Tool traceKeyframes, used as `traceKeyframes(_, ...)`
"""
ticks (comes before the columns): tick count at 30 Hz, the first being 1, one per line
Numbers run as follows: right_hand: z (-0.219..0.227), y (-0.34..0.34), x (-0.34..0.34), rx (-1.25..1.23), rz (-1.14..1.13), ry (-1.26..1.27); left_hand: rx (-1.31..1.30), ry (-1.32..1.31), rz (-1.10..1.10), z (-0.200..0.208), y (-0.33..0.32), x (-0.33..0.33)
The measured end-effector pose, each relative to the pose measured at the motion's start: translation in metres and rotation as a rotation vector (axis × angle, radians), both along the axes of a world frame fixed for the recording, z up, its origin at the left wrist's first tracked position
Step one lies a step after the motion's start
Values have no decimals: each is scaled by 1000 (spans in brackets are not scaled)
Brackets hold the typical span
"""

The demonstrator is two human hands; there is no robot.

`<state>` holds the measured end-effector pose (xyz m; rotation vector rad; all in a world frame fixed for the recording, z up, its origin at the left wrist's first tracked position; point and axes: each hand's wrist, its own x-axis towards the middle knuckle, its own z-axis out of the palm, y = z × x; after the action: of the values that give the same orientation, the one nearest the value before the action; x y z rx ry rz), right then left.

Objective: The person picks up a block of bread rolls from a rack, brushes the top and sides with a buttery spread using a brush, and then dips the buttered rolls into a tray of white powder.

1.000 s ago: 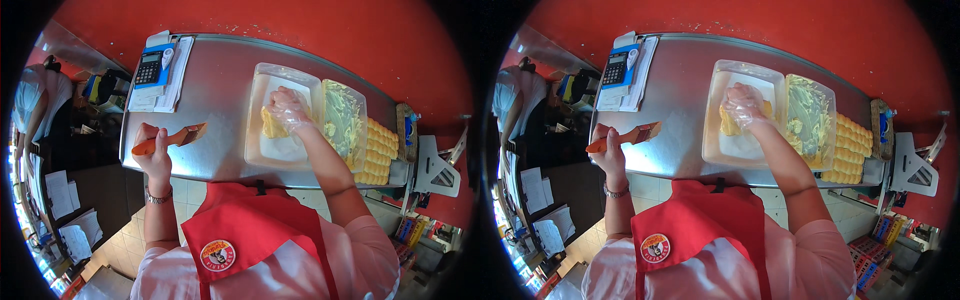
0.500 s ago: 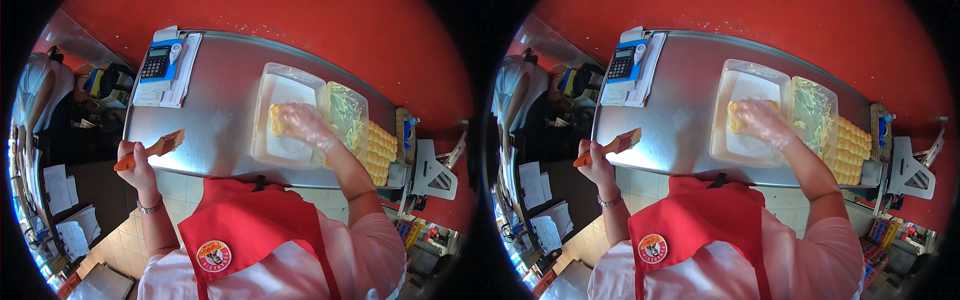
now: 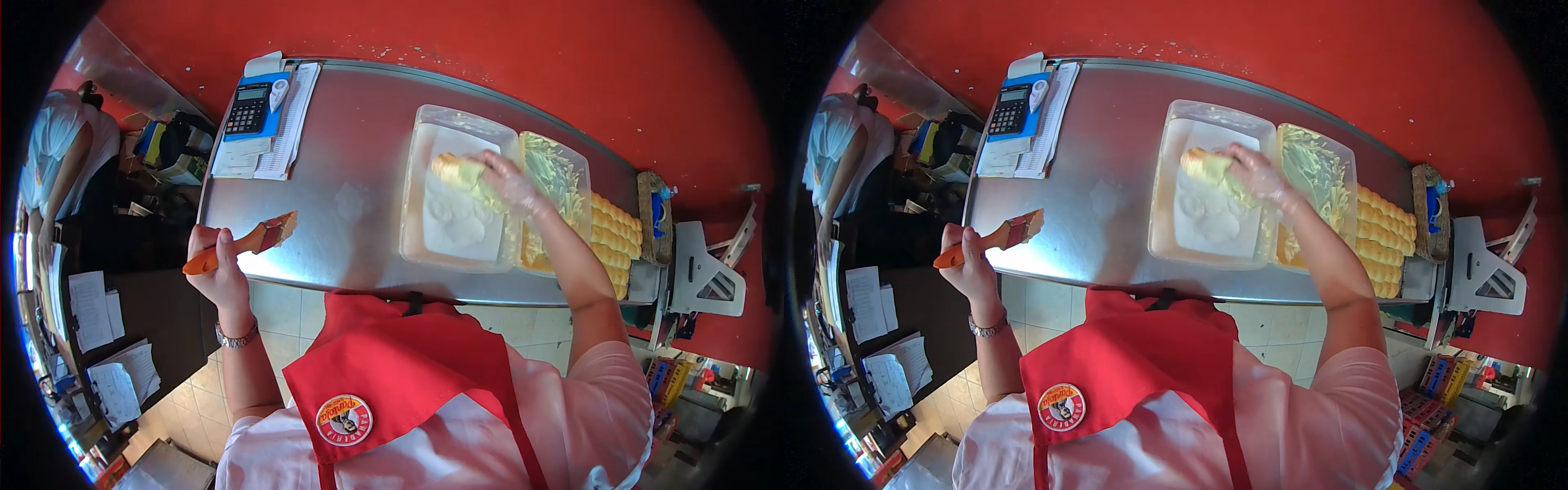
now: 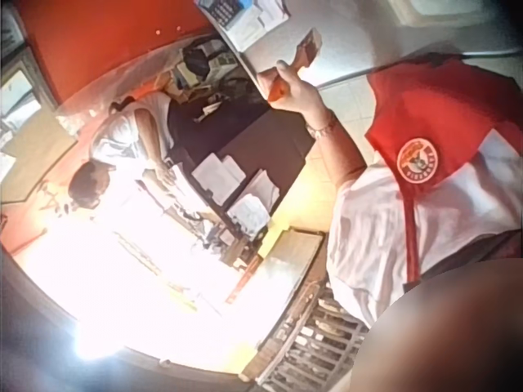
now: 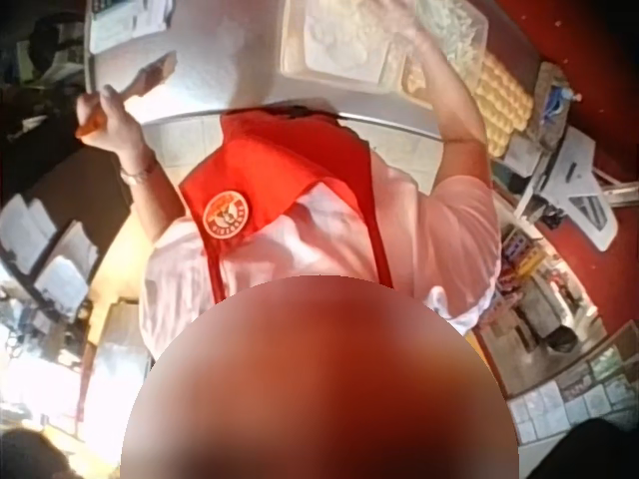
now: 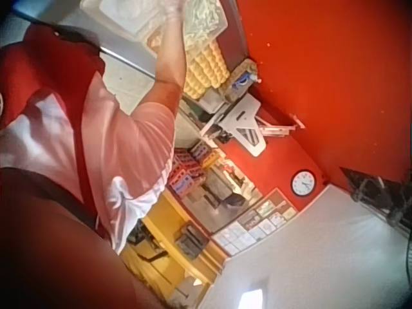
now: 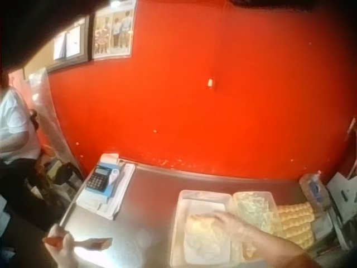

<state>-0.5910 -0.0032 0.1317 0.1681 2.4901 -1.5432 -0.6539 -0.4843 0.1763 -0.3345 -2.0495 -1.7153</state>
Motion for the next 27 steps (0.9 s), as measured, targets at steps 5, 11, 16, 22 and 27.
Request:
traceKeyframes(5,4,15,4,-778,-443,-266,-65,39,21,-9,-5,11)
traceKeyframes(11,-41,-15,9,-752,-475,-230,-49,5,17,-9,-10,23)
traceKeyframes(16,-56,-18,21,-789,-430,-181,-37,33,19,0,-3,26)
traceKeyframes(22,10,5,38,-799,-182,-410,-90,83,26,7,-10,29)
traceKeyframes(27,-23,41,45,-748,-151,-640,-64,13,56,-4,-17,38)
